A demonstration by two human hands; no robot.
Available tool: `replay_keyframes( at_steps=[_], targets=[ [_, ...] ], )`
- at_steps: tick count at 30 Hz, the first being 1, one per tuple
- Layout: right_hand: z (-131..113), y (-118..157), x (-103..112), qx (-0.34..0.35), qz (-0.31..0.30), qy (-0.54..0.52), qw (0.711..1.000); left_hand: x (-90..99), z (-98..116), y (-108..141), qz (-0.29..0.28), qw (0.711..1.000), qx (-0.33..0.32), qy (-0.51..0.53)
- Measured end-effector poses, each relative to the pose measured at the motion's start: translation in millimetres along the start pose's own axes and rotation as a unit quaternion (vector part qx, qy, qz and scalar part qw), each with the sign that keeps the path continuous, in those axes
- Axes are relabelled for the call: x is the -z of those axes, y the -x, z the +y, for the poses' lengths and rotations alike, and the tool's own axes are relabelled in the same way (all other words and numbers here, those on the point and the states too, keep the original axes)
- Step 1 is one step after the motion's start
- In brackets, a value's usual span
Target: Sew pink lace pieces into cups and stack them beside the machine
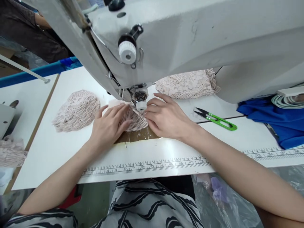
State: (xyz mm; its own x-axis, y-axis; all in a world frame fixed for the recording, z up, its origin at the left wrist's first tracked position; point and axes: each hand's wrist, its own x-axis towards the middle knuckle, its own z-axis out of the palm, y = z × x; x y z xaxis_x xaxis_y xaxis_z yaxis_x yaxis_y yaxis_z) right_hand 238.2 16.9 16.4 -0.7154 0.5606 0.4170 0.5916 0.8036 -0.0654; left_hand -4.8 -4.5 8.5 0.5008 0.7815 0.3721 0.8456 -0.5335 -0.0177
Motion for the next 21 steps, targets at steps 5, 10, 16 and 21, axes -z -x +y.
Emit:
replay_keyframes(
  at_steps=[5, 10, 16, 21],
  targets=[
    [-17, 2, -4, 0.023, 0.008, 0.0, 1.0, -0.7, -8, -3, 0.039, 0.997, -0.057, 0.038],
    [-18, 3, -8, 0.009, 0.029, 0.0, 1.0, -3.9, 2, -3, -0.006, 0.991, -0.12, 0.063],
    [-13, 3, -13, -0.01, -0.01, 0.029, 0.999, -6.7, 7, 0, -0.011, 0.993, -0.111, 0.036],
    [-17, 3, -14, -0.019, -0.04, 0.065, 0.997, -7.6, 13, 3, 0.006, 0.994, -0.111, 0.001]
  ],
)
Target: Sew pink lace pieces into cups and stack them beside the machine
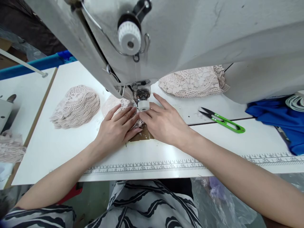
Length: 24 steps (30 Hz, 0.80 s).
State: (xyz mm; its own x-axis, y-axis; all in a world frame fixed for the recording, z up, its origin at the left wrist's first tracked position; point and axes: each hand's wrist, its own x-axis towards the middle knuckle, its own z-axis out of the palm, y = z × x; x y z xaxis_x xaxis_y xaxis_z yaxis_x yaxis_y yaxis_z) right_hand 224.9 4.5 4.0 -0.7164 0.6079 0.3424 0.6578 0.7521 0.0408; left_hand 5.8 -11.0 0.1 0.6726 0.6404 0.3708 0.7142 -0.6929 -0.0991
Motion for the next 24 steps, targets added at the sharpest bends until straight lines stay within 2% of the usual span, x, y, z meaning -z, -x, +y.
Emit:
replay_keyframes(
  at_steps=[14, 17, 21, 24],
  targets=[
    [2, -2, -2, 0.017, 0.029, 0.017, 0.999, 2.1, -1, -1, 0.013, 1.0, -0.01, -0.002],
    [2, -1, -2, 0.018, 0.036, 0.013, 0.999, 7.1, -6, -1, 0.018, 0.999, -0.041, 0.012],
    [2, -1, -3, 0.024, 0.057, 0.007, 0.998, 13.7, -14, -1, 0.045, 0.992, -0.116, 0.023],
    [0, -3, -3, 0.029, 0.077, -0.004, 0.997, 14.6, -17, -1, 0.067, 0.989, -0.134, 0.012]
  ],
)
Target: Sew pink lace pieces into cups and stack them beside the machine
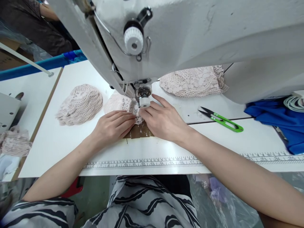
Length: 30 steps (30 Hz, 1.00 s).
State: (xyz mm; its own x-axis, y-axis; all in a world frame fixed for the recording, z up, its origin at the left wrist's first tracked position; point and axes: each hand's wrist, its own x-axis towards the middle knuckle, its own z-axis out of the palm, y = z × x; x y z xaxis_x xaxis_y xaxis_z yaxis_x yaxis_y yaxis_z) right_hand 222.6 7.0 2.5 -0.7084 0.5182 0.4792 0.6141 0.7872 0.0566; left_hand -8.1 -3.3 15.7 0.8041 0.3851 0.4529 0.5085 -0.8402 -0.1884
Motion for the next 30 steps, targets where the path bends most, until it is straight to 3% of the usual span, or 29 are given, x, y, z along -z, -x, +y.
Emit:
replay_keyframes(
  at_steps=[6, 8, 12, 16, 24, 30],
  targets=[
    [-4, -6, -2, 0.004, 0.022, -0.015, 1.0, -2.2, 2, 0, 0.012, 0.999, 0.03, 0.04],
    [-2, -7, -5, -0.005, 0.039, -0.022, 0.999, -1.5, 3, -1, 0.0, 0.995, 0.072, 0.066],
    [5, -8, -13, -0.08, 0.086, -0.066, 0.991, -0.7, -2, -9, -0.078, 0.964, 0.208, 0.145],
    [9, -9, -17, -0.167, 0.083, -0.091, 0.978, -5.1, -11, -23, -0.138, 0.942, 0.247, 0.183],
    [7, -14, -11, -0.22, 0.067, -0.133, 0.964, -21.6, -8, -37, -0.092, 0.93, 0.333, 0.124],
    [6, -13, -12, -0.219, 0.07, -0.147, 0.962, -23.8, -11, -32, -0.089, 0.942, 0.302, 0.119]
  ],
)
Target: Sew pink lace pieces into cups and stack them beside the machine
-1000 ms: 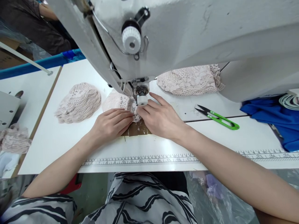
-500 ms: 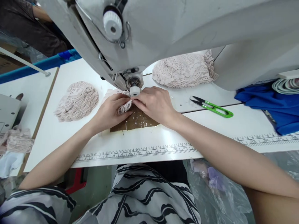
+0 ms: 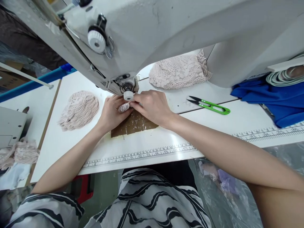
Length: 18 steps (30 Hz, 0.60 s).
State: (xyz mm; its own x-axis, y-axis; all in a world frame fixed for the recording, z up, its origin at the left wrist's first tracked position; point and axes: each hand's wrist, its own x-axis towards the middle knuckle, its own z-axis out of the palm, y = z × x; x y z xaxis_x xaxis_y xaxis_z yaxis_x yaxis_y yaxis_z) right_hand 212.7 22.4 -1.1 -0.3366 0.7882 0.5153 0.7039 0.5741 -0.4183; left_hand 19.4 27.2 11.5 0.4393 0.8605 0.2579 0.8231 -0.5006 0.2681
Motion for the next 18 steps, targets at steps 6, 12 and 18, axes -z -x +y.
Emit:
replay_keyframes(
  at_steps=[6, 12, 18],
  targets=[
    [-2, 7, 2, 0.049, 0.029, 0.002, 0.998, 2.5, -7, 6, 0.059, 0.992, -0.097, -0.049],
    [-8, 20, 11, 0.218, -0.013, 0.068, 0.973, 7.2, 2, 36, 0.073, 0.963, -0.2, -0.163],
    [-11, 19, 15, 0.25, -0.017, 0.117, 0.961, 5.0, 6, 46, 0.047, 0.965, -0.2, -0.16]
  ],
)
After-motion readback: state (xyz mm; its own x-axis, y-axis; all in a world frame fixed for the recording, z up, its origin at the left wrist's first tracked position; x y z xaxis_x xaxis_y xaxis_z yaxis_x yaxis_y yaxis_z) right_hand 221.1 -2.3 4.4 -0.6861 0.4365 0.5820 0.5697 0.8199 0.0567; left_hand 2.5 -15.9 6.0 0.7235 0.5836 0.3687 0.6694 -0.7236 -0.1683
